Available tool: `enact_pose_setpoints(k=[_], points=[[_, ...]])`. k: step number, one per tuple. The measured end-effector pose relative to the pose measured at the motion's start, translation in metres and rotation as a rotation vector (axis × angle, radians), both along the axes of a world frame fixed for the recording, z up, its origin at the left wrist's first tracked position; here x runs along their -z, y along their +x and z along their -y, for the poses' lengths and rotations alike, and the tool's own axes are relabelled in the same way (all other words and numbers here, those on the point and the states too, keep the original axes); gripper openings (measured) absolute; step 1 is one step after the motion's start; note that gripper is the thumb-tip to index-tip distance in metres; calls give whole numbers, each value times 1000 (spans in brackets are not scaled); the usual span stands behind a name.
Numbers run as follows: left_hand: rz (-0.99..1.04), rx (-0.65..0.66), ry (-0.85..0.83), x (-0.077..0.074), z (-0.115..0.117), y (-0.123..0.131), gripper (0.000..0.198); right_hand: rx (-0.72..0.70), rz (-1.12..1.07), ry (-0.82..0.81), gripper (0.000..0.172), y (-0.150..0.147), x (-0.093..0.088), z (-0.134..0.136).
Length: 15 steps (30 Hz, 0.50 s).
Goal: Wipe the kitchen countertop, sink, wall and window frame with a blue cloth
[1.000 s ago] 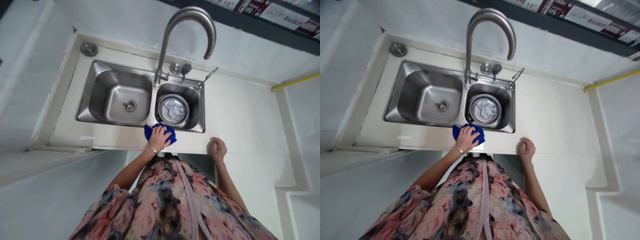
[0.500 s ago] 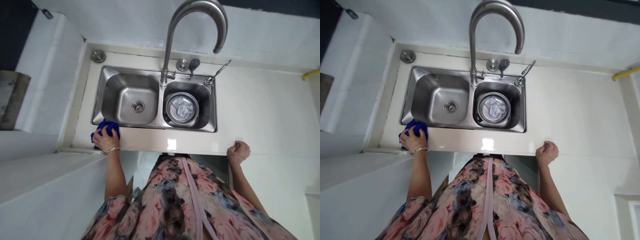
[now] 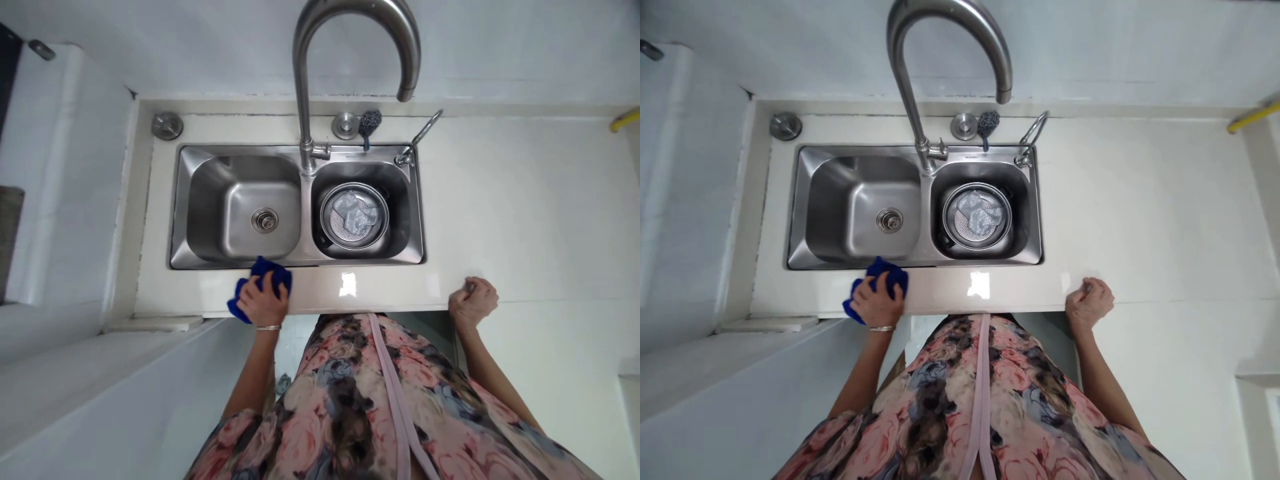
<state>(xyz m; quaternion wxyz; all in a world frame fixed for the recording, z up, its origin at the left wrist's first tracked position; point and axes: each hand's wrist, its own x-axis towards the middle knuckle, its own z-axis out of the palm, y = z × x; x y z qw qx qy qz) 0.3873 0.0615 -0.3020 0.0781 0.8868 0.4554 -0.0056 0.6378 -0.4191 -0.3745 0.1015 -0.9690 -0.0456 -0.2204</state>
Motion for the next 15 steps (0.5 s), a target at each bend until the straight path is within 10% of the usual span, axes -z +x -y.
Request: enact_pose_setpoints(k=[6,15], points=[[113,405,-43,11,53,52,41,-16,0,72,28,-3,-7,-10],[91,880,-198,6,38,103,43,-28,24,80,28,-8,-7,-14]])
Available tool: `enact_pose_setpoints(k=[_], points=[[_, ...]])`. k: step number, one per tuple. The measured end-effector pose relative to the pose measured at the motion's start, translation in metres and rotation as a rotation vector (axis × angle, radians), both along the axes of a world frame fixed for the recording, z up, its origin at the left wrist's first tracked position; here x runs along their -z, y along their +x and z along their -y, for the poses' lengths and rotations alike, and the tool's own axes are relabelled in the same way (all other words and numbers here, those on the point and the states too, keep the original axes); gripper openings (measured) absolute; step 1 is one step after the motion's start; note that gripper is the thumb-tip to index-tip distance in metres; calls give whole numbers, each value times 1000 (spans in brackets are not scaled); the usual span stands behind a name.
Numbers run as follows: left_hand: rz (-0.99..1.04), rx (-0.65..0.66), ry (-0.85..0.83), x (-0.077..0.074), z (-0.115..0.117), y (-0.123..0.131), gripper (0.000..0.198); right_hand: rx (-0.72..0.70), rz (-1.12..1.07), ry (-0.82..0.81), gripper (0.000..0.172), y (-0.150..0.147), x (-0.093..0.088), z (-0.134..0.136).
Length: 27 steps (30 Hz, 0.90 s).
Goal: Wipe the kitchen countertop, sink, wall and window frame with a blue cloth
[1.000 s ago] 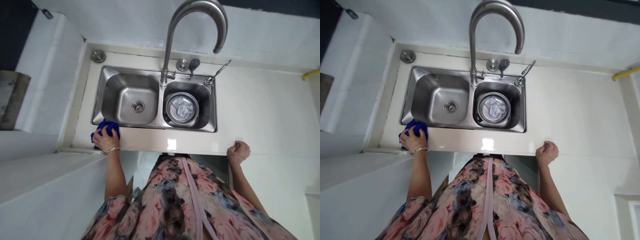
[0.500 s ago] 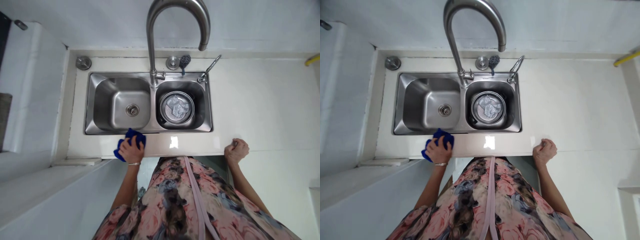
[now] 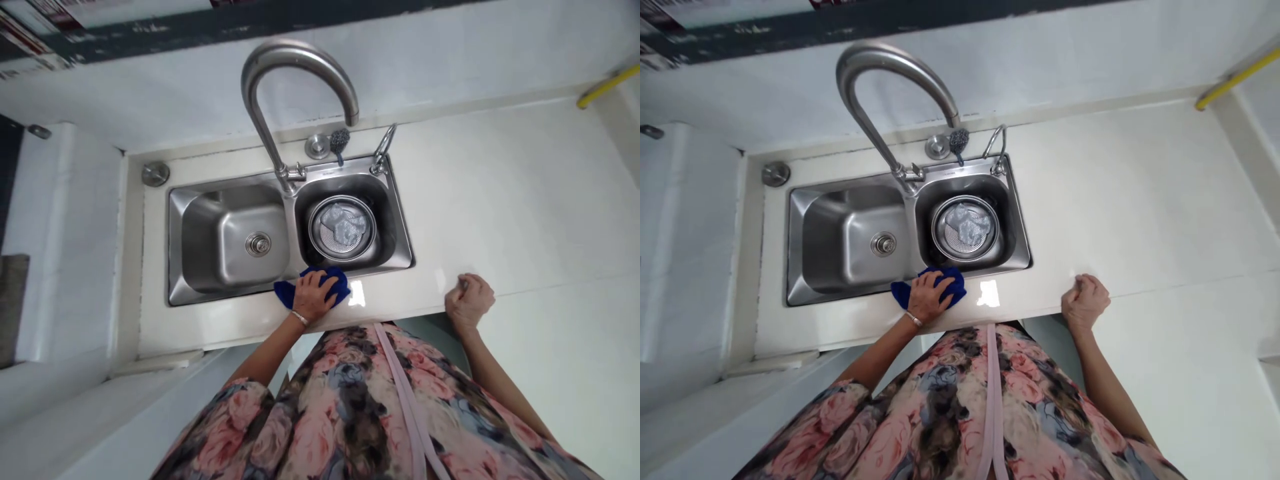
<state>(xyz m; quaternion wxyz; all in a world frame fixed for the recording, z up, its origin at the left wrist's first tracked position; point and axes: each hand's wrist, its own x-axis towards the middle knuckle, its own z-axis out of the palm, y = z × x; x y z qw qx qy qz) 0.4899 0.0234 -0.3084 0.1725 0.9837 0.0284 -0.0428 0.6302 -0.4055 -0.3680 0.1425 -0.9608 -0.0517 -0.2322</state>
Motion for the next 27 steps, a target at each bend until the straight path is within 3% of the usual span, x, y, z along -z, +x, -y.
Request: enact_pose_setpoints(k=[2,6,11,18,27], points=[[-36,10,7,-2,-17,-3,44,-18,26,-8,29,0,3,1],[-106,-234,32,-1,-47,10,41,-23,44,-21,32,1,7,4],[-193,-393,16,14,-66,55,33,-43,49,-40,32,2,6,4],[-46,-514,-12,35,-102,105,36,-49,56,-63,27,0,2,2],[21,-752,-14,39,-139,207,48,-30,-4,-35,30,-3,-2,-5]])
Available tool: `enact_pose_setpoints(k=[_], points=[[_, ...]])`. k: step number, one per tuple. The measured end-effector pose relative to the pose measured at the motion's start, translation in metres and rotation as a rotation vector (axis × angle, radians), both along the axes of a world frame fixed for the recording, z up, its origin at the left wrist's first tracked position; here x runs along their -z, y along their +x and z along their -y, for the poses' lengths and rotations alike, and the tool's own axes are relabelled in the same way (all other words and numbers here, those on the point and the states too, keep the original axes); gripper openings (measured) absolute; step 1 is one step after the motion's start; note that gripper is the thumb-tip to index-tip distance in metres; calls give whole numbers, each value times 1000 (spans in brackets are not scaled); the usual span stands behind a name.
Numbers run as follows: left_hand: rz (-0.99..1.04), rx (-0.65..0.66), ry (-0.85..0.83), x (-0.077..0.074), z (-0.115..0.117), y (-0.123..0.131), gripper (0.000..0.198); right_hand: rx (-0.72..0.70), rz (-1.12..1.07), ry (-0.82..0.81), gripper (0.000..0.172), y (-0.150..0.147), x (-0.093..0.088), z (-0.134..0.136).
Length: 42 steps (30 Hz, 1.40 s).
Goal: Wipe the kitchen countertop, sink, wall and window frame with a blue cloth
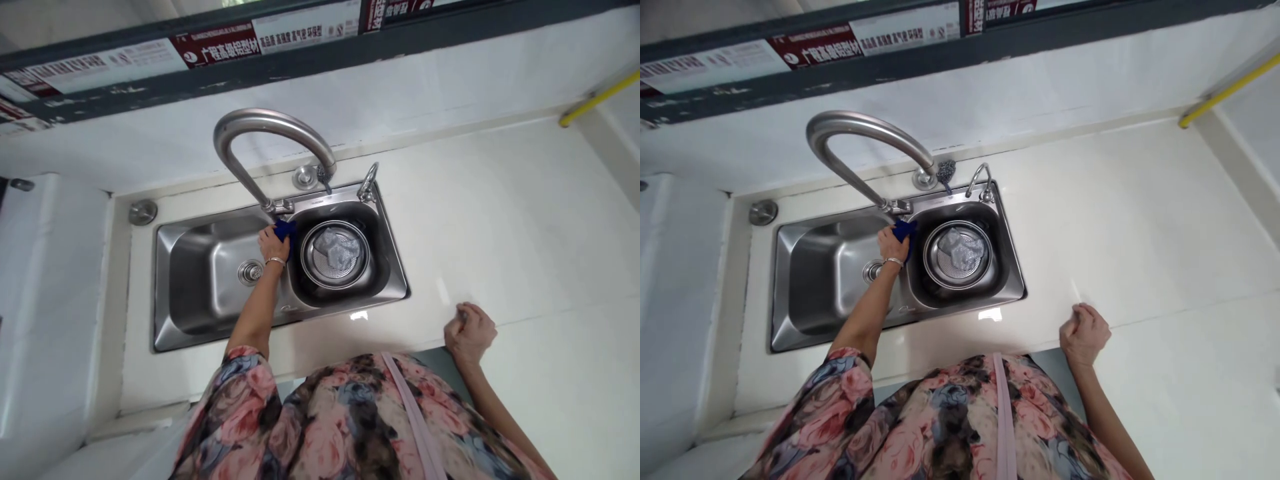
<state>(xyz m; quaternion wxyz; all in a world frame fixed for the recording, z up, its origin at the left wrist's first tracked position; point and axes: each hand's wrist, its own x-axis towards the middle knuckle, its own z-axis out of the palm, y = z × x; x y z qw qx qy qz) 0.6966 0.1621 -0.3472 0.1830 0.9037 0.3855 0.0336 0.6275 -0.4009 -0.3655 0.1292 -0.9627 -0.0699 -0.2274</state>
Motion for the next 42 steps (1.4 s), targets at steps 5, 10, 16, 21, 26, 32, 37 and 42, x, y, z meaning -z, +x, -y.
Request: enact_pose_setpoints(k=[5,10,16,21,26,32,37,42], points=[[-9,-24,-9,-1,-6,15,50,28,-17,4,30,-2,-2,-3],[-2,-24,-37,-8,-3,13,50,33,-32,33,30,-1,-2,-6],[-18,-16,-112,-11,9,-12,52,72,-27,45,31,1,-3,-10],[-86,56,-89,-9,24,-47,55,77,-14,41,31,1,4,-7],[-160,165,-7,-8,40,-79,57,89,-40,62,32,0,9,-7],[-189,329,-15,-13,42,-123,45,79,-44,79,37,-1,8,-10],[-247,507,-42,-19,36,-160,39,74,-23,75,33,-2,5,-11],[-307,526,50,-23,46,-158,38,64,7,45,27,-2,2,-12]])
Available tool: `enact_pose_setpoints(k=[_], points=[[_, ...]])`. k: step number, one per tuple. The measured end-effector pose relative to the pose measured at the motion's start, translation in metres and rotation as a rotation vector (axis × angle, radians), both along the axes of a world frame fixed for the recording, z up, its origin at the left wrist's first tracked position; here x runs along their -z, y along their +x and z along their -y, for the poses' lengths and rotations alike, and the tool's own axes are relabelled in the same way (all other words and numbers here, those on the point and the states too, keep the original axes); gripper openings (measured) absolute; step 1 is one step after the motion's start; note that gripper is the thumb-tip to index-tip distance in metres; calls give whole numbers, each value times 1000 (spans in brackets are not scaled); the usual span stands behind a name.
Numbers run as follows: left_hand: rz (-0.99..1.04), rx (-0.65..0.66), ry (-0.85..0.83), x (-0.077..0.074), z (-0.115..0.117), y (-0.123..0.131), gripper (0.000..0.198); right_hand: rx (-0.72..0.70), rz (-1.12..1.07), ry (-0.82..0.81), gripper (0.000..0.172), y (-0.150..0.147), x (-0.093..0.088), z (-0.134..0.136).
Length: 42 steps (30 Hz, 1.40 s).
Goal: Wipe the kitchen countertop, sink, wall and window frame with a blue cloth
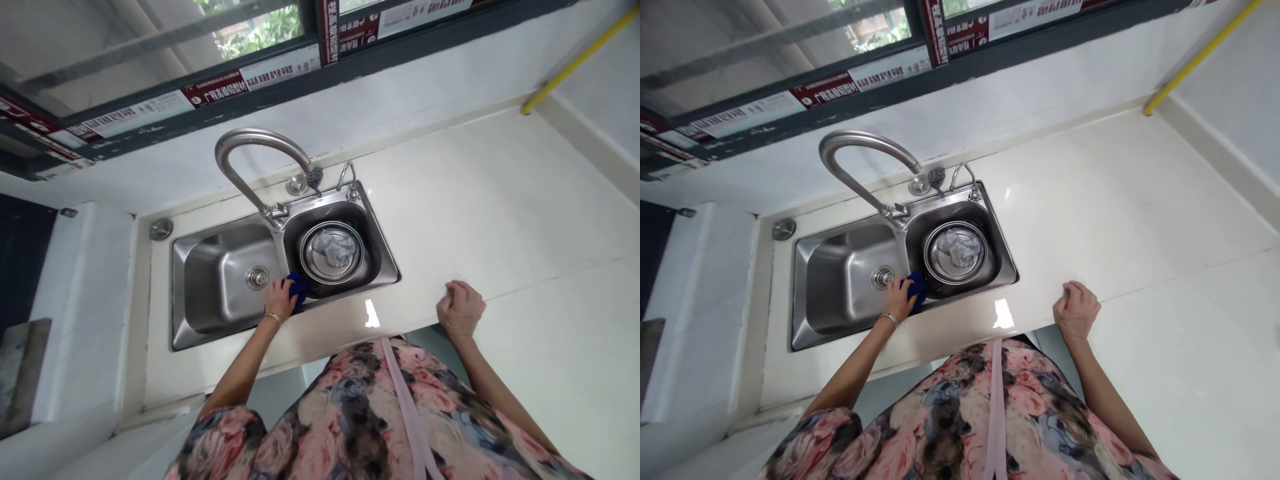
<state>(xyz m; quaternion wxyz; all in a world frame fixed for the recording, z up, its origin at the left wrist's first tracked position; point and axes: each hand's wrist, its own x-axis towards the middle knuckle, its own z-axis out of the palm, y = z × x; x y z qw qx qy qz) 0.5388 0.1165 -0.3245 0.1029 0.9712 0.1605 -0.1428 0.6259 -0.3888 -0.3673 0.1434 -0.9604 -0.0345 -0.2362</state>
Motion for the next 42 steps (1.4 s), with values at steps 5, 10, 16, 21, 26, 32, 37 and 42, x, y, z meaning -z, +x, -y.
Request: enact_pose_setpoints(k=[5,10,16,21,26,32,37,42], points=[[6,-39,114,-1,-1,41,41,5,-16,-15,29,-1,-1,2],[49,-14,179,4,-19,109,38,-2,-28,11,31,-3,-3,2],[53,271,46,23,-37,186,39,-14,-11,9,35,-4,-5,1],[5,372,-50,47,-40,229,36,-25,-27,-22,33,-6,-4,5],[-24,510,-187,60,-33,265,29,-25,-61,-21,31,-8,-4,8],[-41,679,-305,62,-19,294,29,-9,-65,-29,28,-8,-8,6],[123,898,-214,68,24,325,32,-9,-57,-47,28,-7,-10,7],[274,1201,-153,83,75,354,31,-44,-21,-39,31,-5,-10,7]])
